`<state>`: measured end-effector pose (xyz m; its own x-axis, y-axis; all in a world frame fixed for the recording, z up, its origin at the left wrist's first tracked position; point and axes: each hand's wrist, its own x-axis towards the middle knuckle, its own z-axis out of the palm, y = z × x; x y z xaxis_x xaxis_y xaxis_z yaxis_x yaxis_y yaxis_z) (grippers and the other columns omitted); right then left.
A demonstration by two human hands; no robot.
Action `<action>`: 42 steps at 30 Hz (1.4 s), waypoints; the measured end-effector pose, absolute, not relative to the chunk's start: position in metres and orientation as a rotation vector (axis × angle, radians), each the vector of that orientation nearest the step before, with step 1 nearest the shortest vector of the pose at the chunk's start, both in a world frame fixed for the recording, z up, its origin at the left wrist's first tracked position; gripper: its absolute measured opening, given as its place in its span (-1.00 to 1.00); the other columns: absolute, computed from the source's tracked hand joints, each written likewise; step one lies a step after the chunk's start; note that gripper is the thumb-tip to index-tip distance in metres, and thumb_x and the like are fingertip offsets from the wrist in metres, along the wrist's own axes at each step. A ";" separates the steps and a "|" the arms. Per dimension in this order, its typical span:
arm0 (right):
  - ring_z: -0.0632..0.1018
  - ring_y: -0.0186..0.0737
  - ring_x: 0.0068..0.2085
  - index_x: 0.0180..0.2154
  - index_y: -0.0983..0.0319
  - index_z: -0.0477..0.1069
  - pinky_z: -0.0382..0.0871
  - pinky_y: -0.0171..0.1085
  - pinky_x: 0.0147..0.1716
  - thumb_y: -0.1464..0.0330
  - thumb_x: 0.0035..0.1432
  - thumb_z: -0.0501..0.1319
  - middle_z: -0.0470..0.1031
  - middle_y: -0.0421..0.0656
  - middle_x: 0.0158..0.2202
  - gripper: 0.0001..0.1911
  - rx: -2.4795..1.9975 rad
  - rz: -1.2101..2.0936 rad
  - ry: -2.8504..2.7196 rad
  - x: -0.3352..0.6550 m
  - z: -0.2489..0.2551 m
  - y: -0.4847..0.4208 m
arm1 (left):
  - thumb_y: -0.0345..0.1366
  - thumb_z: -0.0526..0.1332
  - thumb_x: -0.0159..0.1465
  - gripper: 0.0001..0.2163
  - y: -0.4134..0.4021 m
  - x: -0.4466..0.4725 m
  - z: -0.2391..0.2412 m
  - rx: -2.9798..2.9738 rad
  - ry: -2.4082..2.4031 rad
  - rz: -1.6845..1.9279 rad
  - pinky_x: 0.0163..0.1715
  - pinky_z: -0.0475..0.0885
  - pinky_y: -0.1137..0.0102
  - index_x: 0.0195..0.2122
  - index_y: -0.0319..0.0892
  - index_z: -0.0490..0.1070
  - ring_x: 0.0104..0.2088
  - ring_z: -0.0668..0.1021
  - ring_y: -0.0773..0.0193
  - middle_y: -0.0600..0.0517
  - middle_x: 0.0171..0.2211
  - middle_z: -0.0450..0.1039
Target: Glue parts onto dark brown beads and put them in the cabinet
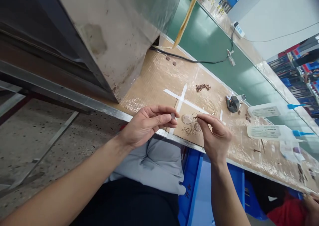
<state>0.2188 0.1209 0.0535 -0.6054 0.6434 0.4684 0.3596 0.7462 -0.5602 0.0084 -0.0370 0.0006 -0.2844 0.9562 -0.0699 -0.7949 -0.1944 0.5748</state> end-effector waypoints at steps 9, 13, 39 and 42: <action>0.79 -0.01 -0.01 -0.02 0.03 0.79 0.68 -0.02 0.05 0.33 0.58 0.41 0.81 -0.16 -0.02 -0.86 -0.680 0.563 -2.354 0.218 0.055 0.124 | -0.35 0.63 0.39 -0.83 -0.038 0.007 0.002 0.355 0.594 1.763 0.01 0.75 0.41 -0.01 -0.18 0.84 -0.17 0.82 0.25 -0.10 -0.05 0.83; 0.79 -0.01 -0.02 -0.02 0.03 0.79 0.67 -0.01 0.04 0.36 0.59 0.40 0.81 -0.16 -0.02 -0.84 -0.631 0.545 -2.379 0.219 0.056 0.125 | -0.34 0.63 0.38 -0.82 -0.039 0.008 0.001 0.349 0.598 1.760 0.00 0.74 0.41 -0.01 -0.18 0.84 -0.18 0.81 0.25 -0.11 -0.04 0.83; 0.73 -0.09 -0.19 -0.02 0.07 0.75 0.64 -0.07 -0.07 0.35 0.60 0.37 0.79 -0.17 -0.10 -0.86 -0.756 0.305 -2.374 0.210 0.059 0.100 | -0.37 0.59 0.42 -0.84 -0.039 0.008 0.003 0.355 0.564 1.767 0.01 0.75 0.40 0.00 -0.18 0.83 -0.17 0.82 0.24 -0.12 0.00 0.82; 0.71 -0.11 -0.22 -0.03 0.08 0.75 0.63 -0.07 -0.08 0.34 0.61 0.37 0.79 -0.17 -0.12 -0.86 -0.747 0.280 -2.371 0.209 0.058 0.099 | -0.37 0.60 0.41 -0.83 -0.039 0.009 0.002 0.351 0.560 1.770 0.01 0.75 0.37 0.01 -0.18 0.83 -0.16 0.82 0.22 -0.13 0.01 0.81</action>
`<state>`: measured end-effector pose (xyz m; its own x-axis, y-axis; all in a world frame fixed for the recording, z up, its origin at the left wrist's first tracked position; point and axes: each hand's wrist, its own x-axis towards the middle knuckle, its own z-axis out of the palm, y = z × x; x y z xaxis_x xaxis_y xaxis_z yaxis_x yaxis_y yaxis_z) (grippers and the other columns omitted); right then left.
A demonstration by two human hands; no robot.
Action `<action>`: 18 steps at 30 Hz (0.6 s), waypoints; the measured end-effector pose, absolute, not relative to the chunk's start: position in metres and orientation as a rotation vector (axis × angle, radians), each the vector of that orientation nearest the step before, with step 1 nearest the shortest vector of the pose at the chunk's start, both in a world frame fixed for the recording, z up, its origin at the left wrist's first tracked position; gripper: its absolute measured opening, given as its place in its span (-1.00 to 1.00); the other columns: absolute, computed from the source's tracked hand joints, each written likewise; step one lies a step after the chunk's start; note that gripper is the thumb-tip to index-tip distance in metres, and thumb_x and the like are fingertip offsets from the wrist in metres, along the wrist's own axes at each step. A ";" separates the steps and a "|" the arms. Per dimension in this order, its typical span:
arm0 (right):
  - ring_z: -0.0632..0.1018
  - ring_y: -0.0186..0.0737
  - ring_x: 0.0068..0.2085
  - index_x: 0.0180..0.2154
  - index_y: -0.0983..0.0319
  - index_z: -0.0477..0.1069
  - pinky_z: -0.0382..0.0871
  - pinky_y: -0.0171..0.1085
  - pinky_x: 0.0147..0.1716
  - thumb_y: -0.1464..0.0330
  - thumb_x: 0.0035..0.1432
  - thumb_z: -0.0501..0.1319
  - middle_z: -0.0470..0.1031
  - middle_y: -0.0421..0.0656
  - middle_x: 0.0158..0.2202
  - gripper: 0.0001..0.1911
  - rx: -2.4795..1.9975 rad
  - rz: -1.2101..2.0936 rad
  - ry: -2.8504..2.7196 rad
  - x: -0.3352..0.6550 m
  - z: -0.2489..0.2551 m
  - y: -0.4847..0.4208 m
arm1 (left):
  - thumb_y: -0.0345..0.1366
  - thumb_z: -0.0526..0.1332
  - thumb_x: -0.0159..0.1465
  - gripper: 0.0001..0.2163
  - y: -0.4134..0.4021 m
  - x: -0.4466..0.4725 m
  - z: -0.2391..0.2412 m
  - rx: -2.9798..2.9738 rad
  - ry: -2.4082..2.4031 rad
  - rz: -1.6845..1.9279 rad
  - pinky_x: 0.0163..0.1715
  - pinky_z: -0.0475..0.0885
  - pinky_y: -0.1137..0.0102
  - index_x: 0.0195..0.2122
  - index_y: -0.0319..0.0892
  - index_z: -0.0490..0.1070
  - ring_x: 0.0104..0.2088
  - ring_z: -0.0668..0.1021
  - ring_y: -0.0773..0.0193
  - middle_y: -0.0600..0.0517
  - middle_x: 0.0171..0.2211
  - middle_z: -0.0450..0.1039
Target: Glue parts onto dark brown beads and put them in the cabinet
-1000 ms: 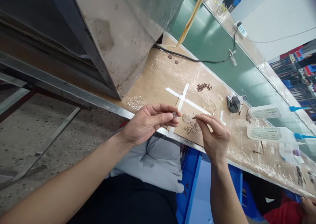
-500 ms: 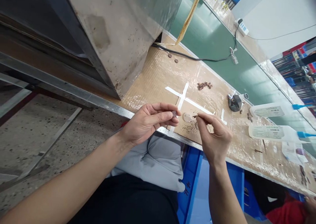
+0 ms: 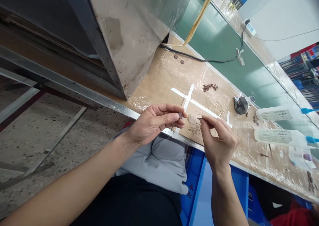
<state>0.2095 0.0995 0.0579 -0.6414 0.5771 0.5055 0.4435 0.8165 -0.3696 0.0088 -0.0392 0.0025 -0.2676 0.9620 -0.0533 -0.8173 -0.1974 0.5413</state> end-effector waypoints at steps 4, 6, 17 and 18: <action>0.71 -0.11 -0.24 -0.03 0.07 0.75 0.62 -0.08 -0.10 0.34 0.60 0.37 0.79 -0.18 -0.14 -0.87 -0.737 0.245 -2.356 0.209 0.056 0.098 | -0.38 0.59 0.42 -0.84 -0.039 0.009 0.003 0.349 0.550 1.771 0.00 0.76 0.37 0.01 -0.19 0.83 -0.17 0.81 0.23 -0.13 0.00 0.81; 0.72 -0.09 -0.24 -0.02 0.06 0.75 0.63 -0.07 -0.11 0.33 0.61 0.37 0.80 -0.17 -0.13 -0.86 -0.739 0.242 -2.354 0.210 0.057 0.098 | -0.39 0.58 0.42 -0.84 -0.039 0.009 0.003 0.350 0.546 1.774 0.00 0.76 0.36 0.01 -0.19 0.83 -0.17 0.81 0.23 -0.12 -0.01 0.81; 0.79 0.00 -0.02 0.02 0.04 0.76 0.67 0.01 0.05 0.35 0.66 0.33 0.80 -0.15 -0.04 -0.82 -0.635 0.258 -2.364 0.209 0.055 0.117 | -0.36 0.60 0.41 -0.83 -0.039 0.008 0.002 0.348 0.562 1.773 -0.01 0.75 0.35 0.00 -0.19 0.82 -0.17 0.81 0.22 -0.13 -0.01 0.81; 0.78 0.00 -0.02 0.02 0.04 0.76 0.67 0.01 0.05 0.35 0.66 0.32 0.80 -0.15 -0.04 -0.81 -0.632 0.261 -2.376 0.210 0.054 0.118 | -0.36 0.60 0.41 -0.83 -0.039 0.008 0.003 0.348 0.561 1.774 -0.01 0.76 0.36 0.00 -0.19 0.82 -0.17 0.81 0.22 -0.13 -0.02 0.81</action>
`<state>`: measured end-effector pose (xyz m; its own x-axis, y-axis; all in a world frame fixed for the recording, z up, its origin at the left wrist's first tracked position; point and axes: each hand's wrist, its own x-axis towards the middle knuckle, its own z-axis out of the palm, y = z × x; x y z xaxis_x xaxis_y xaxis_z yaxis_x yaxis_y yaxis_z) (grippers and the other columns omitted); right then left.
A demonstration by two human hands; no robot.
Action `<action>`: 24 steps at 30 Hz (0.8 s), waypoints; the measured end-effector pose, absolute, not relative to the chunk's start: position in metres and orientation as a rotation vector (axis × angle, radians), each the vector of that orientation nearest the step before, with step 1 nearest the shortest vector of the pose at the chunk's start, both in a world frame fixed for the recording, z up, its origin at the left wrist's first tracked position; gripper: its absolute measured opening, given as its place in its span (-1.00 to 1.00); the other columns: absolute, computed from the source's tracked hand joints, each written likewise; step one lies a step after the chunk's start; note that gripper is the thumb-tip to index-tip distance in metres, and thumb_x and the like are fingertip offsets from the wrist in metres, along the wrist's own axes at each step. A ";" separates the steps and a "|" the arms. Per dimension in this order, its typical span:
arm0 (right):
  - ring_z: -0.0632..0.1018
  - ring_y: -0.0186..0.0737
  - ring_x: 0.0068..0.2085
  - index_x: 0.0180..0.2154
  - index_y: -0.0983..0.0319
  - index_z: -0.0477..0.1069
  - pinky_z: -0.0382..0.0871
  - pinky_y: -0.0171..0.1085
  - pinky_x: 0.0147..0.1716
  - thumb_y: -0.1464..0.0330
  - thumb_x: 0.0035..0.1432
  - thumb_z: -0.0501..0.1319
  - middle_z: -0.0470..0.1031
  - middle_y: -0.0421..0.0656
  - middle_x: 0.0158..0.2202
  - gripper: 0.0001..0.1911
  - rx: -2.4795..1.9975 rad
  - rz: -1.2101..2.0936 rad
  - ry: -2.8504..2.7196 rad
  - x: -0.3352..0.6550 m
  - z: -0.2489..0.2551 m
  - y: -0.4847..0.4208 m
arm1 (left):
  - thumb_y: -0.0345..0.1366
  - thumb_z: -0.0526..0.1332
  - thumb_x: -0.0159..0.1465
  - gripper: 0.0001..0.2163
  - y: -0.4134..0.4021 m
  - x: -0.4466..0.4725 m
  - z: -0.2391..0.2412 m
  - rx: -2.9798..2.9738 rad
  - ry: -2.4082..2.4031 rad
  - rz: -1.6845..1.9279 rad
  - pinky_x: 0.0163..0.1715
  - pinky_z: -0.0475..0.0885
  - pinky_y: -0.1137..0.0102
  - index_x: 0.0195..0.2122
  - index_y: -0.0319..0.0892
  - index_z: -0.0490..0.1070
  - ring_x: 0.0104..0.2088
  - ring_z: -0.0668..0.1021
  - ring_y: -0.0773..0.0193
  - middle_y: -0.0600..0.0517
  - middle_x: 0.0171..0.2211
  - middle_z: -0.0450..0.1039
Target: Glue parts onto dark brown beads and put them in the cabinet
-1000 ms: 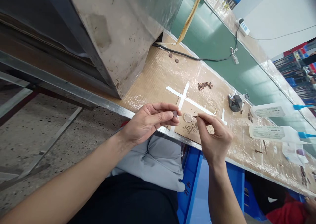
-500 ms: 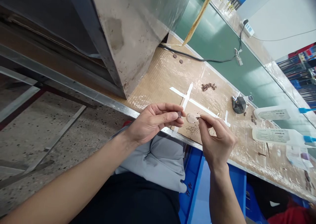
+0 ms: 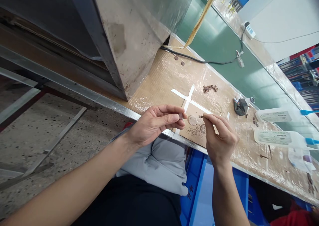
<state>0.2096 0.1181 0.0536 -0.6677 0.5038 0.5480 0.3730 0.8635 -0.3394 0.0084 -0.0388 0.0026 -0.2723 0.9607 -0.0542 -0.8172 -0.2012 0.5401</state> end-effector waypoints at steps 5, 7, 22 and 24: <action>0.77 -0.02 -0.03 0.04 0.03 0.75 0.65 0.00 0.04 0.39 0.65 0.34 0.80 -0.17 -0.03 -0.81 -0.617 0.270 -2.384 0.211 0.051 0.119 | -0.37 0.59 0.42 -0.83 -0.039 0.008 0.003 0.354 0.545 1.781 -0.01 0.76 0.37 0.02 -0.18 0.82 -0.17 0.81 0.24 -0.10 -0.03 0.80; 0.78 -0.02 -0.03 0.03 0.03 0.75 0.65 0.00 0.04 0.39 0.65 0.34 0.80 -0.17 -0.03 -0.81 -0.615 0.269 -2.375 0.210 0.050 0.119 | -0.37 0.59 0.42 -0.83 -0.039 0.008 0.002 0.357 0.541 1.778 -0.01 0.76 0.37 0.02 -0.17 0.82 -0.17 0.81 0.24 -0.10 -0.03 0.80; 0.80 0.04 -0.07 0.02 0.03 0.80 0.72 0.05 0.02 0.34 0.52 0.51 0.81 -0.16 -0.08 -0.89 -0.776 0.340 -2.014 0.216 0.074 0.102 | -0.31 0.63 0.40 -0.85 -0.039 0.005 0.004 0.348 0.572 1.722 -0.01 0.78 0.41 -0.04 -0.18 0.84 -0.15 0.82 0.25 -0.15 0.05 0.82; 0.81 0.07 -0.06 0.02 0.03 0.80 0.75 0.10 0.02 0.30 0.52 0.51 0.81 -0.15 -0.09 -0.89 -0.813 0.446 -1.967 0.214 0.078 0.095 | -0.33 0.65 0.38 -0.84 -0.037 0.007 0.004 0.323 0.547 1.709 -0.01 0.79 0.41 -0.04 -0.17 0.84 -0.17 0.83 0.25 -0.12 -0.01 0.83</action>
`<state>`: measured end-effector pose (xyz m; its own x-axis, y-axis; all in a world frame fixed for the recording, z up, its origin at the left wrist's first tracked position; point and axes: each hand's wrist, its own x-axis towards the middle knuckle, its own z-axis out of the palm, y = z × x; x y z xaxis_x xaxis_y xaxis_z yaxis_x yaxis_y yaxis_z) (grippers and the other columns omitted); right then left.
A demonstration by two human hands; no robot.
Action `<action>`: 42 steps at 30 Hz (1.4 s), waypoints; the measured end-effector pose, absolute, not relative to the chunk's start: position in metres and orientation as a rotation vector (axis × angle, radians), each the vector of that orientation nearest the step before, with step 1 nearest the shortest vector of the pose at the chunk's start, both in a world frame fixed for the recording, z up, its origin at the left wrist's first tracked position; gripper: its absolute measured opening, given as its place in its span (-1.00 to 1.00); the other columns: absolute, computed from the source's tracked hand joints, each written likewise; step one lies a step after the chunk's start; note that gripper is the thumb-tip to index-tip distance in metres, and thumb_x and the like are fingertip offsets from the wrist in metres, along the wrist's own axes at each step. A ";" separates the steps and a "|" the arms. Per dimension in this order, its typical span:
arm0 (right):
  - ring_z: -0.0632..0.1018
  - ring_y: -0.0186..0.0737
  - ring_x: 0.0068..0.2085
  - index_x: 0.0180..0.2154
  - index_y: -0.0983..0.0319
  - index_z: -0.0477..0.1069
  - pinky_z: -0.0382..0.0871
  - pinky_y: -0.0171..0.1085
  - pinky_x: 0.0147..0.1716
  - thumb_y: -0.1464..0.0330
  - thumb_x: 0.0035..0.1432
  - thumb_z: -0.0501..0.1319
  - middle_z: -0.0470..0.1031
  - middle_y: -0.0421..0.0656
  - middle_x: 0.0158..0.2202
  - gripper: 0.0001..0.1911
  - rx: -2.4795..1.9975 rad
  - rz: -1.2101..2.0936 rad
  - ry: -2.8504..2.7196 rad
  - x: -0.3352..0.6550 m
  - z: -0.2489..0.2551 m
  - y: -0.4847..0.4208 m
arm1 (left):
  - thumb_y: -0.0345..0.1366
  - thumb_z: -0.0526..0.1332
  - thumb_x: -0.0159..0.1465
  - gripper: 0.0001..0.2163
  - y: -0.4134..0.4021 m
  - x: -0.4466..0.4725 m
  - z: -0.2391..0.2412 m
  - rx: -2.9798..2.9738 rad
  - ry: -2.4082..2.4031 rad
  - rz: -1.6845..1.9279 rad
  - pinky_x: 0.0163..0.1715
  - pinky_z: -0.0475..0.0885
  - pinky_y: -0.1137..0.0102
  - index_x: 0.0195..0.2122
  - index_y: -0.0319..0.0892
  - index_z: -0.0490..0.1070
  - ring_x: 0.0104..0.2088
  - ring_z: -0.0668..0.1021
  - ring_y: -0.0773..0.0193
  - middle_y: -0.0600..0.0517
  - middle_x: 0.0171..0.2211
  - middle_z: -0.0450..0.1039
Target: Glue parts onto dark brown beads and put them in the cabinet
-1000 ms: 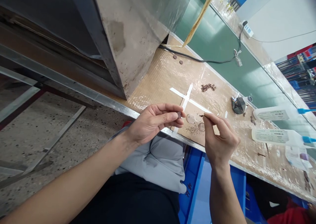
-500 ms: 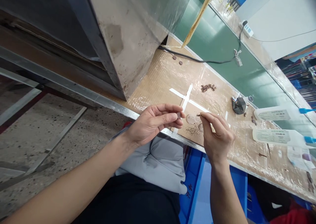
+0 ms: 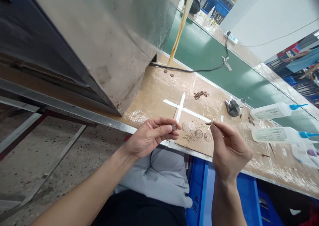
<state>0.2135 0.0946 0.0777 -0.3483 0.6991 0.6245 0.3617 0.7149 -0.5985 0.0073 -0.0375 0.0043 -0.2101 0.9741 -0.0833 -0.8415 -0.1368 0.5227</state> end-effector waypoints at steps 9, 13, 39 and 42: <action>0.79 -0.03 -0.05 0.02 0.05 0.78 0.70 -0.01 0.01 0.35 0.58 0.44 0.81 -0.17 -0.06 -0.89 -0.760 0.389 -2.160 0.230 0.075 0.100 | -0.36 0.67 0.34 -0.81 -0.035 0.010 0.003 0.332 0.587 1.678 -0.02 0.79 0.43 -0.05 -0.17 0.84 -0.16 0.83 0.24 -0.11 -0.04 0.83; 0.77 -0.04 -0.05 0.05 0.10 0.74 0.68 -0.05 -0.02 0.46 0.63 0.35 0.79 -0.12 -0.04 -0.80 -0.629 0.407 -2.419 0.242 0.058 0.098 | -0.33 0.66 0.36 -0.81 -0.034 0.011 0.004 0.349 0.592 1.674 -0.01 0.79 0.41 -0.03 -0.17 0.84 -0.16 0.82 0.25 -0.09 -0.05 0.82; 0.80 -0.08 -0.03 0.02 0.01 0.80 0.72 -0.13 0.05 0.41 0.51 0.51 0.81 -0.19 -0.05 -0.83 -0.730 0.911 -1.920 0.199 0.072 0.063 | -0.22 0.78 0.21 -0.75 -0.033 0.015 0.008 0.237 0.608 1.690 -0.22 0.76 0.53 -0.17 -0.14 0.86 -0.32 0.83 0.27 -0.10 -0.19 0.84; 0.81 -0.06 0.01 0.02 0.01 0.80 0.75 -0.12 0.06 0.41 0.50 0.51 0.82 -0.17 -0.03 -0.82 -0.710 1.070 -1.864 0.189 0.072 0.059 | -0.20 0.78 0.20 -0.74 -0.034 0.017 0.007 0.231 0.621 1.707 -0.22 0.77 0.51 -0.17 -0.14 0.85 -0.31 0.84 0.23 -0.11 -0.18 0.84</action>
<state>0.1888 0.0592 0.0719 -0.4775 0.7870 0.3907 0.0594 0.4725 -0.8793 0.0167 -0.0339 0.0070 -0.2378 0.9545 -0.1798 -0.8470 -0.1132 0.5194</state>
